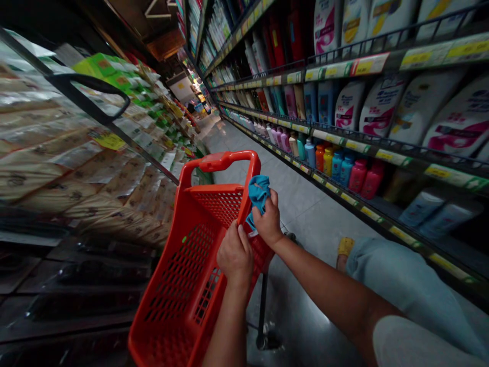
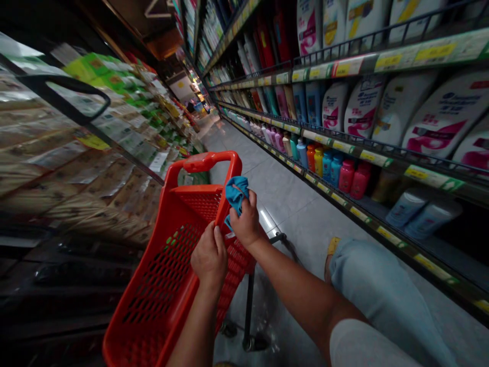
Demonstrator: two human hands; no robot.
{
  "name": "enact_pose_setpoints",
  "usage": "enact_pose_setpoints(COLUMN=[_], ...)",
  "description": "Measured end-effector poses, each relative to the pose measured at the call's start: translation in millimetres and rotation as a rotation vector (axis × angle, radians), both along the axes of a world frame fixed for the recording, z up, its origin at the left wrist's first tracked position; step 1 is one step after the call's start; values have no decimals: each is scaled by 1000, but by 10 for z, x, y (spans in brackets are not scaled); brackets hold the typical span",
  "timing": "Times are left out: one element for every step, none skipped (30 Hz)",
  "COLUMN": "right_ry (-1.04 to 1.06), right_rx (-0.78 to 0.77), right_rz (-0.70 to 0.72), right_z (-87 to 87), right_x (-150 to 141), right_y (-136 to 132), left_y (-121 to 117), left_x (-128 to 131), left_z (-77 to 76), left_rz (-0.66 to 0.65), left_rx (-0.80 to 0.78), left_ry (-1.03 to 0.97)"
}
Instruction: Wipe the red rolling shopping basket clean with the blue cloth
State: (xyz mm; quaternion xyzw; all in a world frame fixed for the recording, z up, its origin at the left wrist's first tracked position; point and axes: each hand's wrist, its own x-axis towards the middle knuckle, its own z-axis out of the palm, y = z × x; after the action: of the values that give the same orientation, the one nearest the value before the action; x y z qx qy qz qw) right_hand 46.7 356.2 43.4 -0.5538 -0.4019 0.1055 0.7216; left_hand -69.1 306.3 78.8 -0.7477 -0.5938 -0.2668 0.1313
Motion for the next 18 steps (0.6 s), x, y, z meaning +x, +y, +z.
enact_pose_setpoints(right_ry=[27,53,67,60,26,-33,-107,-186,-259,-316,-358,-391,-428,-483,-558,-648,-736,-802], right_rx=[-48,-100,-136,-145,-127,-88,-45,-11,5,3,-11,-35,-65,-95,-123,-144,-159,-170], right_rz=[-30,-55,-73,-89,-102,-115,-124,-133,-140,-151,-165,-180,-187,-178,-146,-97,-43,0], right_z=[-82,-162,-217,-228,-187,-97,31,182,336,477,595,684,744,783,807,828,853,887], right_x=[3,19,52,105,177,265,367,474,580,677,757,816,853,870,870,863,858,862], right_y=[-49,-95,-133,-162,-180,-191,-196,-201,-211,-234,-273,-331,-408,-499,-598,-695,-783,-852], left_y=[-4,-11,-20,-32,-46,-60,-72,-83,-91,-97,-101,-104,-107,-110,-114,-120,-128,-137], left_x=[-31,-67,-105,-147,-189,-232,-273,-311,-345,-376,-402,-425,-444,-462,-478,-494,-509,-524], left_z=[-11,-21,-32,-41,-49,-54,-57,-57,-55,-51,-45,-38,-29,-20,-11,-2,7,17], left_rz=[-10,-23,-38,-56,-74,-95,-116,-137,-158,-180,-202,-224,-245,-266,-285,-304,-323,-343], left_rx=[16,30,44,55,66,75,84,92,100,108,115,122,129,136,144,152,158,162], left_ry=[11,21,30,39,47,54,59,62,62,62,59,56,51,45,38,32,26,21])
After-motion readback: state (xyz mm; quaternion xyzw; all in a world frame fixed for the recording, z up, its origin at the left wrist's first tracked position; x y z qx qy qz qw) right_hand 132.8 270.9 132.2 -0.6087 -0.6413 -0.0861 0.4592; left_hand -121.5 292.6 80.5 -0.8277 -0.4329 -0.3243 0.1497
